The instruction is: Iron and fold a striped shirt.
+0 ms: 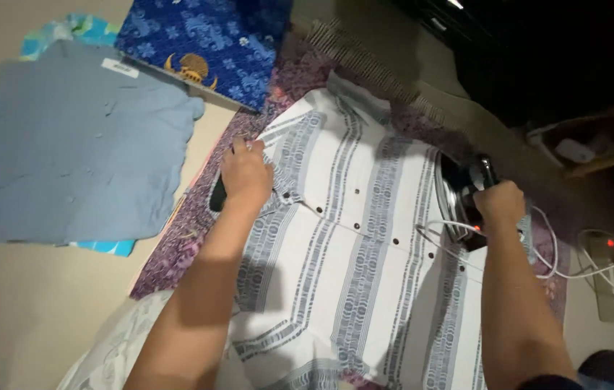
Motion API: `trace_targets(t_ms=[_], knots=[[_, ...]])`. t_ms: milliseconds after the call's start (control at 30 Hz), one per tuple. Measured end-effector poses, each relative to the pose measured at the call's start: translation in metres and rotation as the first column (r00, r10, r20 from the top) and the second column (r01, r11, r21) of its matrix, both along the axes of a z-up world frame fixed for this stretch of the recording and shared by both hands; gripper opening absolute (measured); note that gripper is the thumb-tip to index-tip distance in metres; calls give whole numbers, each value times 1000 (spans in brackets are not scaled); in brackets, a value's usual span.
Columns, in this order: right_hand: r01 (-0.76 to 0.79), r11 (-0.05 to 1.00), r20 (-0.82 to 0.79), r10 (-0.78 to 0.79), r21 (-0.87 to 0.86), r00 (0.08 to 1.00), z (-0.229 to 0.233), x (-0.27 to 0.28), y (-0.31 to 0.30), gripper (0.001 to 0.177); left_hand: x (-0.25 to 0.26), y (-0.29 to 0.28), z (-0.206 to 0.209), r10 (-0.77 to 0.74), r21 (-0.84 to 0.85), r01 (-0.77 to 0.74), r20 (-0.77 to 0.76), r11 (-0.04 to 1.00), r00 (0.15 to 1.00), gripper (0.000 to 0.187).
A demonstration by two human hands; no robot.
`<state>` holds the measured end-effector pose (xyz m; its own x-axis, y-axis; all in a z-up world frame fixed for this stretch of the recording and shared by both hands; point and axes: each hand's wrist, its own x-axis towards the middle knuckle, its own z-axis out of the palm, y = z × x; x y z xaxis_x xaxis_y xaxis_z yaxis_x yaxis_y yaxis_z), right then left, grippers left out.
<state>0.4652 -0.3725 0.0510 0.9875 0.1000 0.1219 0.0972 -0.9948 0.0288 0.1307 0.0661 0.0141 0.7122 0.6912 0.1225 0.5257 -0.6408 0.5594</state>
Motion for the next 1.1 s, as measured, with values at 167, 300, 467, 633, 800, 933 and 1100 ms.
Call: trace_targets(t_ms=[167, 300, 467, 633, 800, 933, 1100], knots=[[-339, 940, -183, 330, -23, 926, 32, -49, 54, 53, 11, -18, 0, -99, 98, 97, 22, 990, 995, 34], [-330, 944, -16, 329, -26, 944, 13, -55, 97, 33, 6, -26, -27, -326, 102, 326, -14, 940, 945, 56], [-149, 989, 123, 146, 13, 982, 15, -24, 37, 27, 6, -25, -26, -369, 104, 378, -91, 920, 925, 66], [264, 963, 86, -259, -46, 962, 3, 28, -117, 31, 7, -21, -30, -359, 68, 375, -175, 925, 917, 69], [81, 996, -12, -82, -22, 997, 15, 51, -137, 45, 7, -21, -24, -363, 54, 377, -175, 924, 915, 69], [-212, 976, -308, 187, -49, 933, 30, -33, -68, 43, 8, -20, -21, -364, 28, 376, -198, 926, 910, 69], [-64, 993, -218, 40, -103, 975, 28, -21, -119, 42, 12, -19, -17, -400, 14, 411, -195, 912, 895, 69]])
